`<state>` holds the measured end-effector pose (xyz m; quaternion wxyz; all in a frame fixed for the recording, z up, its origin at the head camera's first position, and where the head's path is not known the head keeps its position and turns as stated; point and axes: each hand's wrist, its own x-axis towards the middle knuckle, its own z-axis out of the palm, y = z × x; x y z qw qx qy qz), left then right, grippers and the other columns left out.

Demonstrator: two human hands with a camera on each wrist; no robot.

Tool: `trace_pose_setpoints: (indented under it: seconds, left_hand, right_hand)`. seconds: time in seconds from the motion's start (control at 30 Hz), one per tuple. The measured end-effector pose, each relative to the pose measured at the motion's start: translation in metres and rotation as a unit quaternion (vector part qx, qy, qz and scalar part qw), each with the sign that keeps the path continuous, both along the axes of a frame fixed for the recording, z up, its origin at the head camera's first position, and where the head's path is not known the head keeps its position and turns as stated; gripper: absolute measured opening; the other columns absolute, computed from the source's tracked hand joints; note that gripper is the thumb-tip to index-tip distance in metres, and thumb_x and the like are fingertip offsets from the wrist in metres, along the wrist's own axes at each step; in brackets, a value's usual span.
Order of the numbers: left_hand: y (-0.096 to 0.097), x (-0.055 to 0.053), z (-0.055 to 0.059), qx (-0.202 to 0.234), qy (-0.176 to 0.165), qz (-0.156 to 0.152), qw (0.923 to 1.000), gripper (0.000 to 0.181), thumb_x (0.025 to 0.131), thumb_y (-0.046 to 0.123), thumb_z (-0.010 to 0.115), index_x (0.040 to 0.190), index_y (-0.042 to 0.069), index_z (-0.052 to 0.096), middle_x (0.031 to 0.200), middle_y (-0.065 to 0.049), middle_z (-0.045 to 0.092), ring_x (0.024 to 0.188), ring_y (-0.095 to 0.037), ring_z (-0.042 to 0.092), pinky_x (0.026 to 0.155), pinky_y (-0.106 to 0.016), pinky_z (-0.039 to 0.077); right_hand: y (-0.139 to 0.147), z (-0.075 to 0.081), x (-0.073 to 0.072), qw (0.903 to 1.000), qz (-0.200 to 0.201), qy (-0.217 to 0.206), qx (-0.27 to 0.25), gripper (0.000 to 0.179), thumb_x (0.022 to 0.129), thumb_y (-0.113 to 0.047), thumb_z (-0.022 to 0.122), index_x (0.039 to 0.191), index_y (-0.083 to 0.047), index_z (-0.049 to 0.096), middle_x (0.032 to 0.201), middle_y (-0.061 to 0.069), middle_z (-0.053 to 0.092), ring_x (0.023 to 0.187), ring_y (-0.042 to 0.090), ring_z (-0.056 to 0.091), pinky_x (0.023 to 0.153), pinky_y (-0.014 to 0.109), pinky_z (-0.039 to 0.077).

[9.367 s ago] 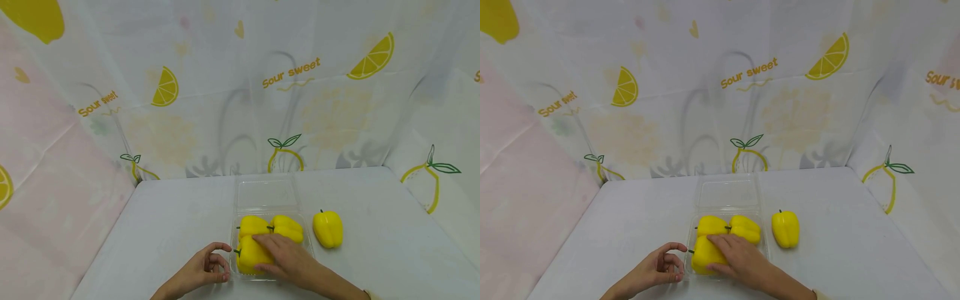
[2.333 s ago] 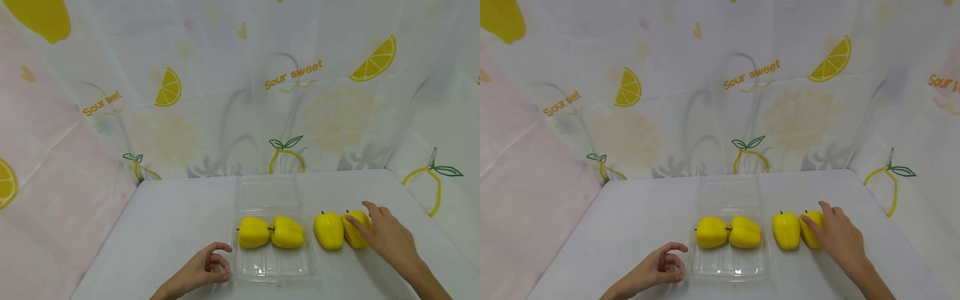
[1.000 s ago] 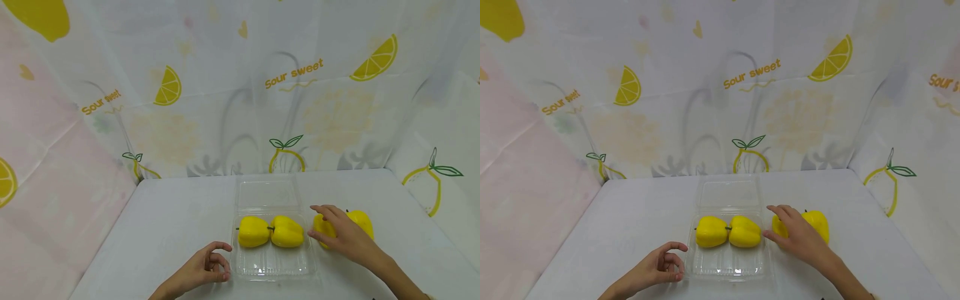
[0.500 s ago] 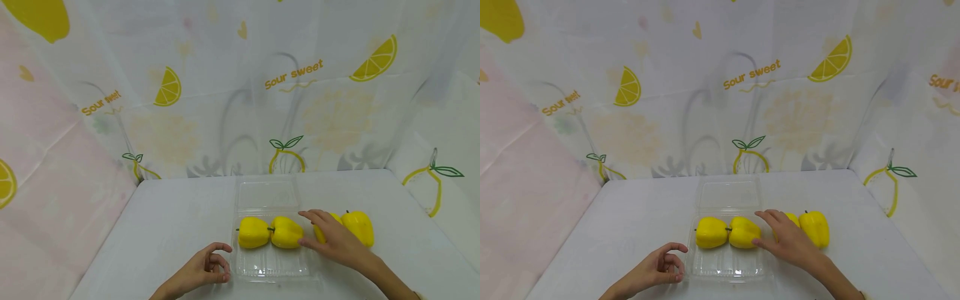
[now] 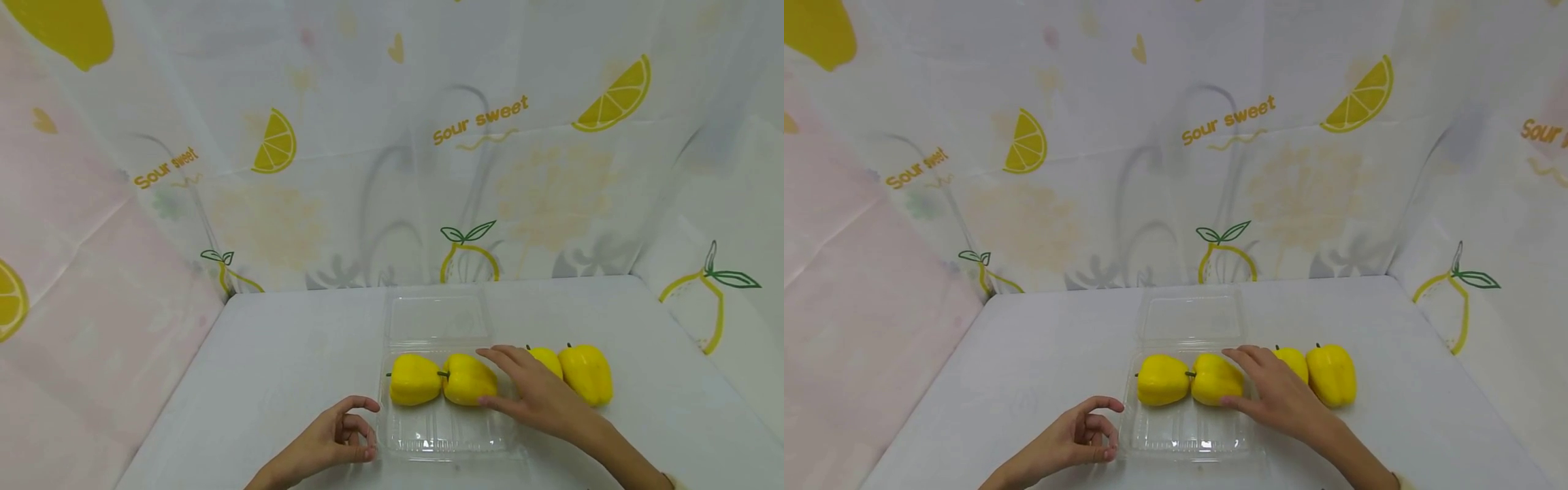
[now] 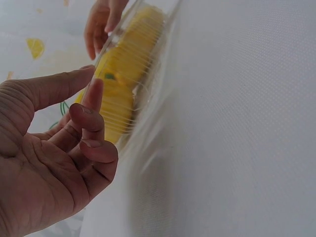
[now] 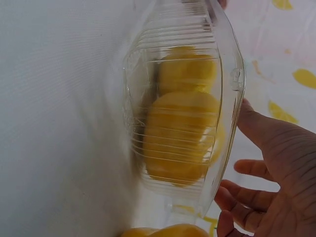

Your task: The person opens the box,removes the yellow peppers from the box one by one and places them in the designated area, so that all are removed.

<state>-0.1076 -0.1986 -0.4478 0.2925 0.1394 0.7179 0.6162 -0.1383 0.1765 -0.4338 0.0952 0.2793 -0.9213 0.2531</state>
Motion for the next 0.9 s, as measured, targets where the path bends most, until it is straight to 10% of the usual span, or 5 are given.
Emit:
trace_pose_setpoints:
  seconds: [0.9]
  left_hand:
    - [0.0, -0.001, 0.001, 0.006, 0.0, -0.009, 0.9999, 0.06, 0.088, 0.011, 0.075, 0.136, -0.004, 0.042, 0.096, -0.011, 0.069, 0.068, -0.012, 0.055, 0.066, -0.022, 0.047]
  right_hand:
    - [-0.009, -0.005, -0.012, 0.9993, 0.025, 0.012, 0.026, 0.07, 0.084, -0.057, 0.07, 0.14, -0.017, 0.054, 0.13, 0.0, 0.058, 0.115, 0.021, 0.056, 0.094, 0.044, 0.048]
